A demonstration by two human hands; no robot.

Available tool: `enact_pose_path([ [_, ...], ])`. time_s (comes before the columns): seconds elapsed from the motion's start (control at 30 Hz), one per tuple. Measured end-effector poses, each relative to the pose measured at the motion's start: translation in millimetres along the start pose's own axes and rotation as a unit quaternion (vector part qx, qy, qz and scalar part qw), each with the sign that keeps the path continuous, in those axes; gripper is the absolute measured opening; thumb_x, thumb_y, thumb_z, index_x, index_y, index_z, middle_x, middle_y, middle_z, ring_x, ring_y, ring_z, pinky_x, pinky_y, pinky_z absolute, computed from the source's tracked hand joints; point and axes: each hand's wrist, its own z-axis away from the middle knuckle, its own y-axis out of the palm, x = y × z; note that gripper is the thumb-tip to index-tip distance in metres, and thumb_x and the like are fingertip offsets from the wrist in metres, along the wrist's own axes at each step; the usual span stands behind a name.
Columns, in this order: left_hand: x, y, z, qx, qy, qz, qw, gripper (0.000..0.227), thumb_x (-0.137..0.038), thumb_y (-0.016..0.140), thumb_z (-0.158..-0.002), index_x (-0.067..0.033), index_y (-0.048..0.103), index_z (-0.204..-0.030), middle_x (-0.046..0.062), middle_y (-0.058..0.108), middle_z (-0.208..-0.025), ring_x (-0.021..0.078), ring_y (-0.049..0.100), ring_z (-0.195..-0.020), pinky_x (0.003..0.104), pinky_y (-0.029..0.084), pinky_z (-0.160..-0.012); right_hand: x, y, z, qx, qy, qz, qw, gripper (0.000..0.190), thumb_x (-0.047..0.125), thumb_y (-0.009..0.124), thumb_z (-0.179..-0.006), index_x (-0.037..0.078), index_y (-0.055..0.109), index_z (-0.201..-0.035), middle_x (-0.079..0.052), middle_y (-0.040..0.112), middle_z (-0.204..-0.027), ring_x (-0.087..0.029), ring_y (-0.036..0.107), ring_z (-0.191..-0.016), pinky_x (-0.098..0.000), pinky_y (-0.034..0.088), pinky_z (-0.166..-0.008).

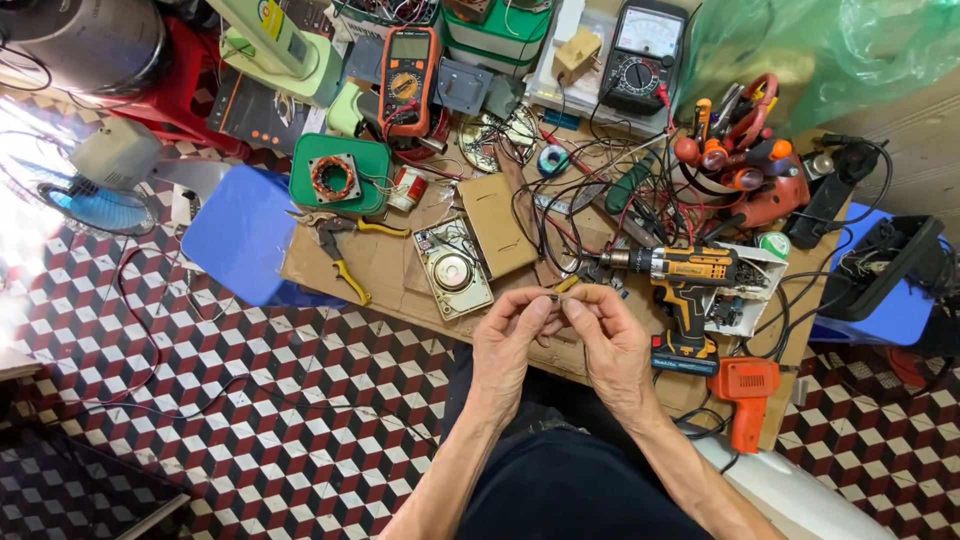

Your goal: The recorder is repairing and testing the internal components of an electric motor or appliance using various hand tools and meters.

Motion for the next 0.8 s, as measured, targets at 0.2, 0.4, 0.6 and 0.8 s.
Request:
enact_pose_path([
  [0.2,-2,0,-7,0.001,-0.019,-0.014,1.0,0.021,-0.02,0.069,-0.099,-0.0044,0.07,-0.112,0.001,0.074,-0.102,0.0063,0.064,-0.088,0.021,0.049,-0.075,14,2,-6,-0.009,0.018,-0.032,0.999,0.022,0.009,0.059,-0.102,-0.002,0.059,-0.122,-0.01,0.074,-0.104,-0.014,0.071,-0.091,-0.0265,0.058,-0.085],
  [0.4,0,-1,-8,0.001,0.008,-0.035,0.999,0.021,-0.019,0.07,-0.1,-0.0039,0.071,-0.114,0.0,0.072,-0.101,0.0057,0.065,-0.089,0.021,0.048,-0.075,10,0,-8,-0.028,0.009,0.028,0.999,0.023,0.005,0.064,-0.1,-0.004,0.064,-0.121,-0.01,0.074,-0.105,-0.013,0.071,-0.09,-0.0258,0.058,-0.083],
  [0.6,9,0,-5,-0.021,0.038,-0.042,0.998,0.018,-0.016,0.069,-0.101,-0.0042,0.069,-0.115,0.0,0.071,-0.103,0.005,0.064,-0.091,0.021,0.048,-0.075,15,3,-11,-0.031,0.04,-0.023,0.998,0.018,0.006,0.065,-0.101,-0.005,0.068,-0.116,-0.011,0.073,-0.101,-0.015,0.07,-0.086,-0.028,0.057,-0.081],
  [0.8,13,-2,-3,-0.021,0.078,0.016,0.997,0.017,-0.014,0.068,-0.101,-0.0056,0.065,-0.116,-0.001,0.071,-0.105,0.0052,0.067,-0.096,0.021,0.054,-0.084,11,7,-15,-0.028,0.09,-0.082,0.992,0.017,0.006,0.064,-0.101,-0.006,0.067,-0.113,-0.011,0.072,-0.101,-0.017,0.07,-0.089,-0.0317,0.059,-0.084],
])
